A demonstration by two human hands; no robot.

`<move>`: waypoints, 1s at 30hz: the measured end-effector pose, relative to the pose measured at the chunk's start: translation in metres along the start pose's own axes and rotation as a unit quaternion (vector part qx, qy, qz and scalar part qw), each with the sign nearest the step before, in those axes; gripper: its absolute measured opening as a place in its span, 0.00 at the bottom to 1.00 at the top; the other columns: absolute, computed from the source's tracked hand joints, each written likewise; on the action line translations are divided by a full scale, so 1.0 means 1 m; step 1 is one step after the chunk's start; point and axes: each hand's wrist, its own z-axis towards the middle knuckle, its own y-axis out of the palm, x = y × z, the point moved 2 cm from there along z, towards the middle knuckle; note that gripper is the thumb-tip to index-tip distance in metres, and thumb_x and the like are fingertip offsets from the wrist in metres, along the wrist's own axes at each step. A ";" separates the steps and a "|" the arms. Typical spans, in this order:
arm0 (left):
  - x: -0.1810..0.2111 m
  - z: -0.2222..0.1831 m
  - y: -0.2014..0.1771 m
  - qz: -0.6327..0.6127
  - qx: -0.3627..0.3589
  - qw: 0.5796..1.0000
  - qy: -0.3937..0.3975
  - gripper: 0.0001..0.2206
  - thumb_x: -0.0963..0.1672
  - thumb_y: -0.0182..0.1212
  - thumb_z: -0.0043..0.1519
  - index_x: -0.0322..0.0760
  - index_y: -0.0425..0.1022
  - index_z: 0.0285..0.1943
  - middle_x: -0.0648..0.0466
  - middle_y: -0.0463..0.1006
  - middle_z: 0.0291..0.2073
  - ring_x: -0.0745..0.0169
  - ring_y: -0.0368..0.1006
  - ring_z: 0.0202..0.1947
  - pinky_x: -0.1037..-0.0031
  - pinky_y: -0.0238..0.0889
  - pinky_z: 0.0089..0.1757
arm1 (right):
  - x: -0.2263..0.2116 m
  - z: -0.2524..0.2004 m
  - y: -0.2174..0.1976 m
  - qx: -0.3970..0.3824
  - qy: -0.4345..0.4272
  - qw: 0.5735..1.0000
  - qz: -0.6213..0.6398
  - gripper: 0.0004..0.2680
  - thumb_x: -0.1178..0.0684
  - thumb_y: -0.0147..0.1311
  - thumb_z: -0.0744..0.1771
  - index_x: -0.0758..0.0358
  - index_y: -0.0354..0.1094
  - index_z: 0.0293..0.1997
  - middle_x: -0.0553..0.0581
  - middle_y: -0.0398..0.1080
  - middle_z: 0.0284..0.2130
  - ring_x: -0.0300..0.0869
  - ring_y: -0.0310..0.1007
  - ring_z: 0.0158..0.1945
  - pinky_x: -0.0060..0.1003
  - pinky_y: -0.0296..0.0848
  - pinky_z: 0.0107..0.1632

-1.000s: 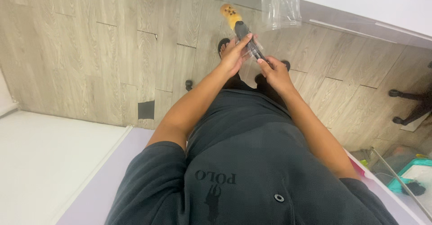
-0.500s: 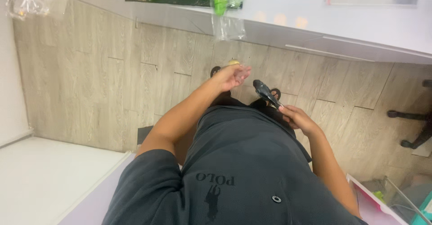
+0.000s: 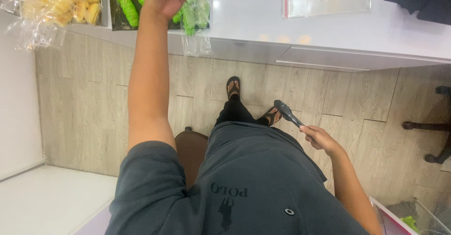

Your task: The person uses tongs to place individual green and yellow bread rolls into plastic bags, then places the bagged rolls onto a counter.

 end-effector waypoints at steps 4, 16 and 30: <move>0.003 -0.002 0.022 0.149 0.248 0.955 -0.072 0.37 0.55 0.67 0.51 0.42 0.64 0.69 0.50 0.79 0.53 0.59 0.82 0.47 0.79 0.80 0.37 | 0.002 0.013 -0.010 0.000 0.014 1.000 0.003 0.13 0.37 0.54 0.69 0.55 0.65 0.41 0.49 0.55 0.24 0.35 0.45 0.23 0.32 0.44 0.27; -0.018 0.052 0.028 0.385 0.191 0.885 0.179 0.07 0.40 0.52 0.65 0.46 0.76 0.44 0.58 0.81 0.43 0.72 0.77 0.34 0.82 0.66 0.32 | -0.036 0.043 -0.055 0.024 -0.094 0.989 0.109 0.08 0.45 0.51 0.71 0.57 0.67 0.44 0.48 0.59 0.24 0.34 0.52 0.22 0.31 0.52 0.25; -0.262 0.164 0.104 0.776 -0.154 0.611 -0.031 0.17 0.54 0.53 0.69 0.39 0.74 0.46 0.46 0.81 0.32 0.45 0.82 0.37 0.59 0.74 0.39 | -0.119 -0.019 -0.071 0.150 -0.213 0.935 0.241 0.15 0.46 0.50 0.71 0.66 0.68 0.61 0.58 0.65 0.25 0.43 0.62 0.24 0.37 0.57 0.30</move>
